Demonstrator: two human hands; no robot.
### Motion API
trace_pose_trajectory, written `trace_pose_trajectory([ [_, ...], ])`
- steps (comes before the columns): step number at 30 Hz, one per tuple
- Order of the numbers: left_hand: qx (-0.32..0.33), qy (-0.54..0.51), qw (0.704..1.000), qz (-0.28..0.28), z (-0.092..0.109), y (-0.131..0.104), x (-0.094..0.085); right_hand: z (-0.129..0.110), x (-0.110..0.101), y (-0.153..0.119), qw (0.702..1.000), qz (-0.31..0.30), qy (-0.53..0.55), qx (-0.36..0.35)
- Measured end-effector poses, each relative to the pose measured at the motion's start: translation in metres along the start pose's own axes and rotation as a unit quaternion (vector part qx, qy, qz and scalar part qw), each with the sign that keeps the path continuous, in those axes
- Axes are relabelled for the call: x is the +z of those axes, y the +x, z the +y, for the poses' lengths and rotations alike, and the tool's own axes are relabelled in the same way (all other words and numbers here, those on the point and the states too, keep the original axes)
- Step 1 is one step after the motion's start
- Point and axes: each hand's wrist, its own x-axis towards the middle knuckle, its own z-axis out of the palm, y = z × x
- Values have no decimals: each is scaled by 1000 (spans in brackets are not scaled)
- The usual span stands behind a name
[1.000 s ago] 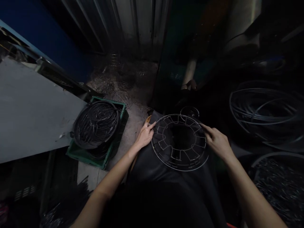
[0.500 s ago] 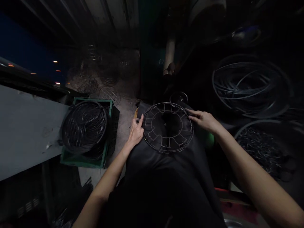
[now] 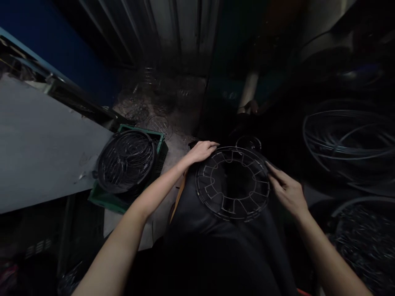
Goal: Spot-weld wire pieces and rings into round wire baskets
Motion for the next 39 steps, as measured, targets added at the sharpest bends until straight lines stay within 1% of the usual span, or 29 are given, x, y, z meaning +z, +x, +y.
trace_pose_trajectory([
  [2,-15,24,999,-43,1,13,-3,-3,-1,4,999,18,19,18],
  [4,-25,8,998,-62,-1,20,-5,-5,-1,9,998,25,36,34],
  [6,-32,-41,997,-59,-5,22,-5,-6,-1,12,998,17,47,45],
  [8,-49,-126,990,-47,-8,21,-2,-6,-2,13,998,2,47,48],
  [9,-60,-177,981,-44,-9,19,1,-6,-3,13,998,-6,43,49],
  [11,-91,-292,951,-45,-9,15,5,-6,-5,13,998,-19,32,51],
  [13,-123,-392,910,-50,-10,10,9,-8,-9,13,998,-31,29,52],
  [15,-143,-458,876,-55,-11,7,12,-12,-12,12,998,-30,34,44],
  [16,-148,-480,863,-58,-12,5,13,-14,-13,11,998,-21,39,40],
  [18,-147,-507,847,-61,-13,4,14,-20,-13,8,998,10,49,33],
  [20,-151,-521,838,-66,-12,3,15,-27,-11,6,997,50,50,40],
  [22,-168,-529,829,-69,-8,1,13,-32,-7,2,992,89,61,73],
  [24,-196,-538,817,-64,0,0,10,-38,-5,-1,982,114,78,125],
  [25,-209,-543,811,-60,4,-1,9,-40,-4,-3,979,122,80,140],
  [26,-222,-546,806,-59,8,-3,7,-43,-5,-5,979,129,71,143],
  [28,-236,-552,797,-58,12,-5,5,-48,-7,-8,983,139,29,120],
  [30,-237,-553,797,-56,11,-6,4,-50,-9,-11,981,156,21,115],
  [32,-231,-551,800,-63,6,-7,4,-47,-9,-12,975,156,45,153],
  [34,-219,-559,796,-77,0,-8,6,-42,-7,-11,970,142,61,186],
  [35,-214,-568,790,-83,-3,-8,8,-39,-5,-9,971,136,60,189],
  [37,-203,-595,773,-84,-7,-9,11,-38,-3,-5,975,130,61,167],
  [39,-193,-619,757,-79,-10,-10,15,-44,-5,-3,978,121,79,148],
])
